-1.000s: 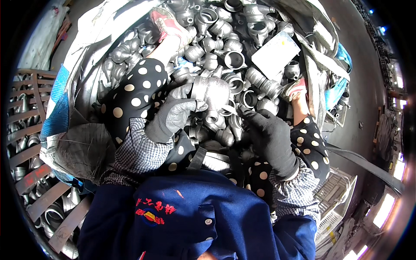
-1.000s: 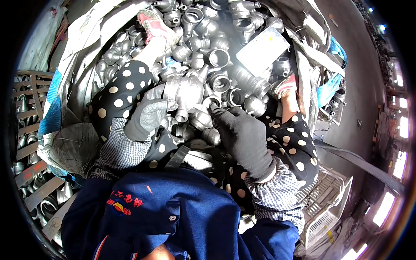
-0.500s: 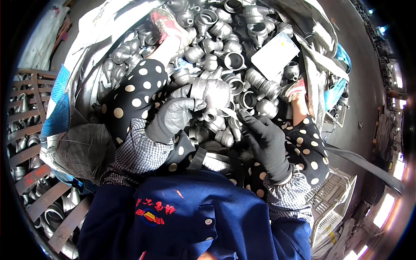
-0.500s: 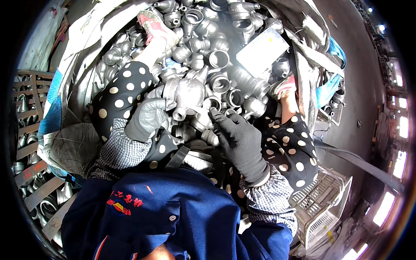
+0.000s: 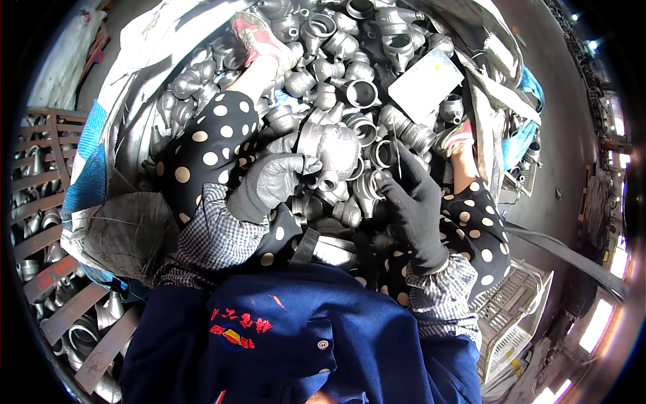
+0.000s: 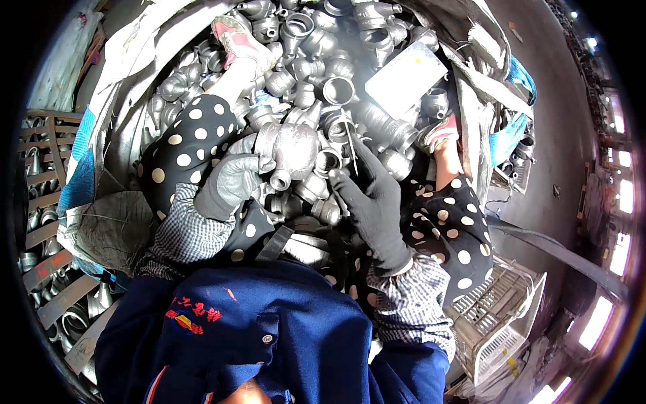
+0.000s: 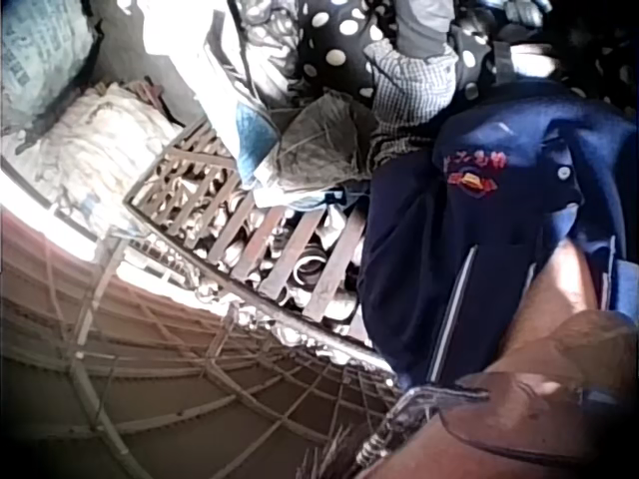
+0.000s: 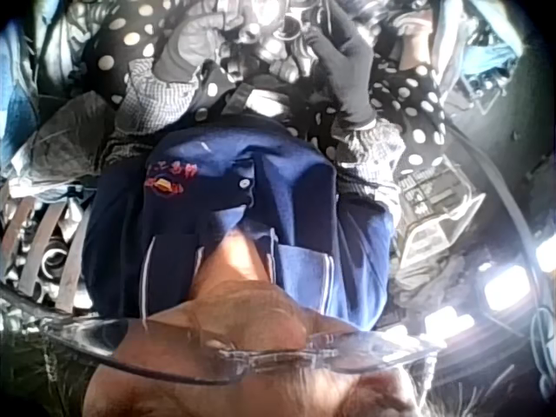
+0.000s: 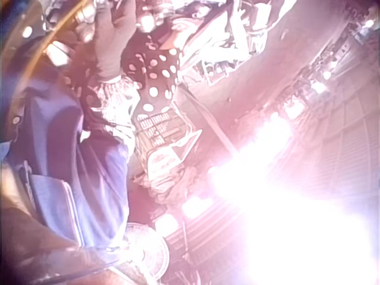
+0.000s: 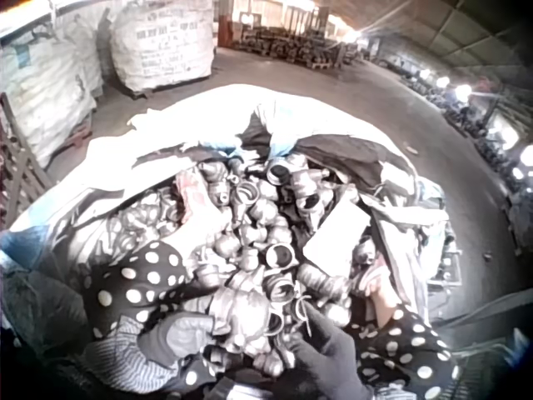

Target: The person cleans small metal industrial parts by hand while sitting over a large bag filled with the items.

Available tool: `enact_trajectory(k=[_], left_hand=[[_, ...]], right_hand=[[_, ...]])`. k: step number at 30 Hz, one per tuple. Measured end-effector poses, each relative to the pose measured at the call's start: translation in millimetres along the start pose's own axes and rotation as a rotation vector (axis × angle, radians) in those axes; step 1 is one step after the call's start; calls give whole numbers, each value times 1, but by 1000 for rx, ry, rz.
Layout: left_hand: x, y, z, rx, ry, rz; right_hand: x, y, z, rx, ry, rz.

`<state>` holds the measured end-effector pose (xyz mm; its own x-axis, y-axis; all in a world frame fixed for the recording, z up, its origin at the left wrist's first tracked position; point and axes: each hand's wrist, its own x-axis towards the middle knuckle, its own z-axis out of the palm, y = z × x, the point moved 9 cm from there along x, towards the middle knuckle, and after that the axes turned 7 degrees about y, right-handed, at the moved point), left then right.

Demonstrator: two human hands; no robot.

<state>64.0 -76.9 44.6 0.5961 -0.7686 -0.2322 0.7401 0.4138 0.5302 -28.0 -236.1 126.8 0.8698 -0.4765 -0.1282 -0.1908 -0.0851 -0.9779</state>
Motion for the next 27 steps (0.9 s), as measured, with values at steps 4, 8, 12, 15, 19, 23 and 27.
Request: enact_trajectory(k=[4,8,12,15,19,23,27], left_hand=[[1,-9,-10,85,42,-9],[-2,-10,-9,60,7,-52],[-5,-8,-16,73,95,-66],[-2,-9,-9,147,85,-35],[-3,-10,7,149,-30,-57],[-6,-10,-5,235,37,-20],[-9,-5,13,274,-16,17]], right_hand=[[3,8,25,71,-19,81],[6,22,37,-37,-119,-85],[6,26,39,58,-218,0],[6,18,38,86,-212,46],[6,21,37,45,-210,37],[6,5,41,-58,-211,-43],[4,10,36,-191,-113,-38]])
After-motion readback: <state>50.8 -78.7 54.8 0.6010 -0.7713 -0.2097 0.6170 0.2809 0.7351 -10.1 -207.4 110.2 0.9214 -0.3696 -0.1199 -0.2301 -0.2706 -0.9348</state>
